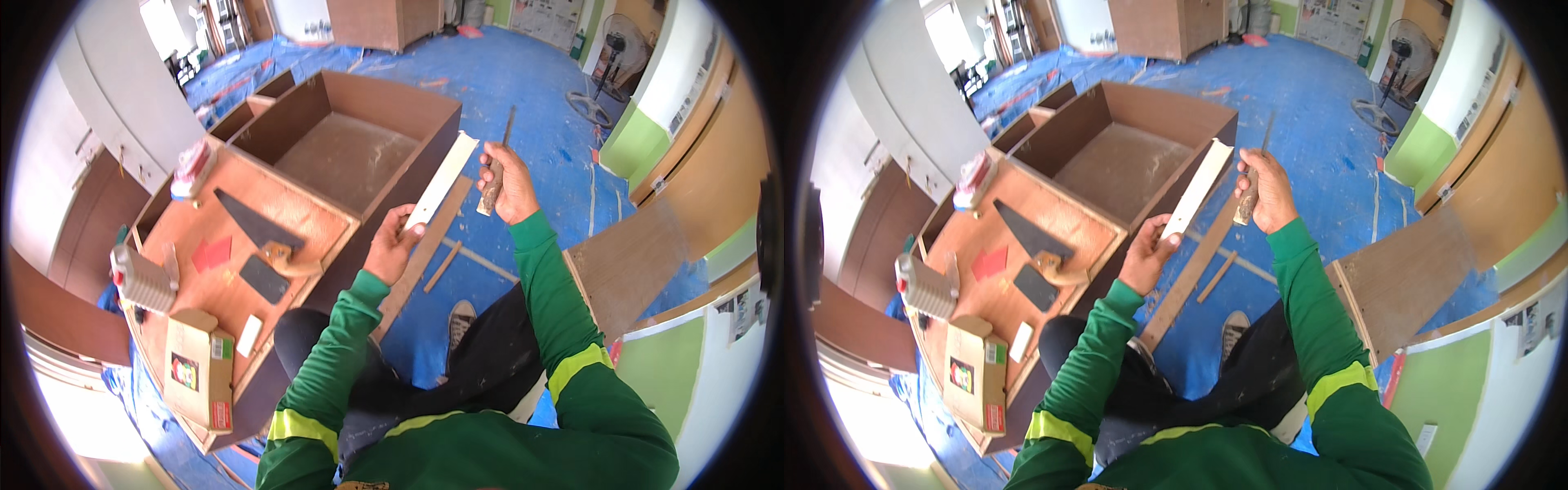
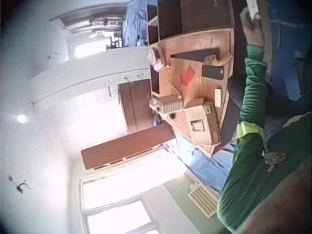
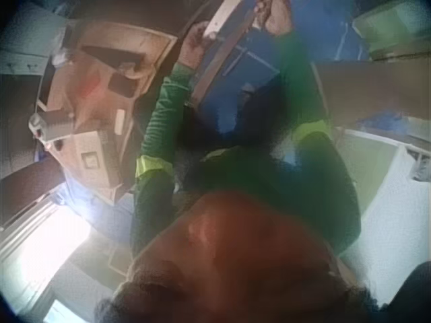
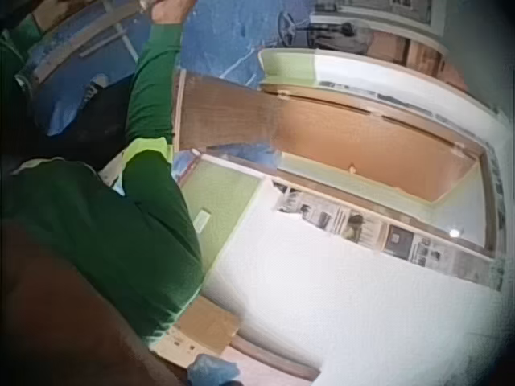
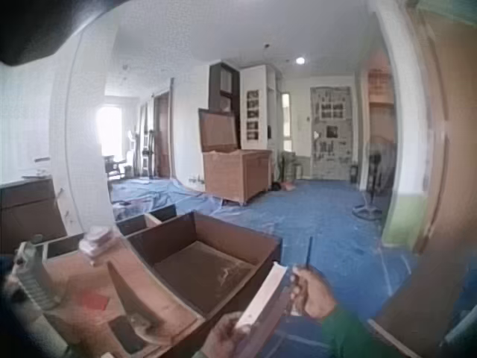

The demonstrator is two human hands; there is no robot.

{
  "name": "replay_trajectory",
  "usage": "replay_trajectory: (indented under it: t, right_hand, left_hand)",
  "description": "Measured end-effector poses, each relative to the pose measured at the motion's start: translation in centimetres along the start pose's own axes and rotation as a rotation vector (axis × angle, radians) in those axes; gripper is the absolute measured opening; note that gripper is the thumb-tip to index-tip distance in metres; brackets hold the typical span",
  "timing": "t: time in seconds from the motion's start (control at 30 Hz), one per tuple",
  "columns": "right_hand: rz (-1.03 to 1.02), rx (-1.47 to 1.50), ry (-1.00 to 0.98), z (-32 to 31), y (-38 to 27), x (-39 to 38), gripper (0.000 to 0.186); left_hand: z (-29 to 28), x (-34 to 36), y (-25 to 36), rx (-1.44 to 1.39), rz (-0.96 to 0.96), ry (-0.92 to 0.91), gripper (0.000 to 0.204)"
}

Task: The person sits on the floor and uses a chisel to carve a small wooden piece. They then use a sanding block to smooth the edges of the wood.

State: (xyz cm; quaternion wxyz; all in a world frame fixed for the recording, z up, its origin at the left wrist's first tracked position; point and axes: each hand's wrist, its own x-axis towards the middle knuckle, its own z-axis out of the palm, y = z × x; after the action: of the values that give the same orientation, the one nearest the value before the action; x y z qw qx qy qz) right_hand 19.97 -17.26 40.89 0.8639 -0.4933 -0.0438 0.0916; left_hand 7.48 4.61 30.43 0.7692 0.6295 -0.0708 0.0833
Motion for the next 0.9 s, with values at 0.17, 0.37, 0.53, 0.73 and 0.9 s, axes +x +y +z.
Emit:
replay_trajectory:
  t: [0.17,0.37,0.53,0.73,0.9]
  right_hand:
    - [-0.193,-0.140,-0.207,2.3,-2.7,-1.3,0.043]
    - [-0.304,-0.220,-0.089,1.7,0.3,-1.1,0.021]
    - [-0.256,-0.374,-0.105,1.1,1.8,-1.3,0.013]
    - [-0.149,-0.505,-0.334,0.9,4.4,-3.8,0.014]
    - [0.145,-0.231,-0.287,2.6,7.6,-5.0,0.023]
  left_hand:
    - [-1.3,2.1,4.4,0.182,0.054,-0.044,0.037]
    - [-2.3,1.3,3.2,0.240,-0.011,-0.096,0.040]
    - [-1.8,-0.2,2.0,0.141,-0.214,-0.242,0.045]
    - [0.9,-0.8,2.9,-0.077,-0.328,-0.257,0.031]
    - [1.8,-0.8,2.4,-0.175,-0.192,-0.086,0.022]
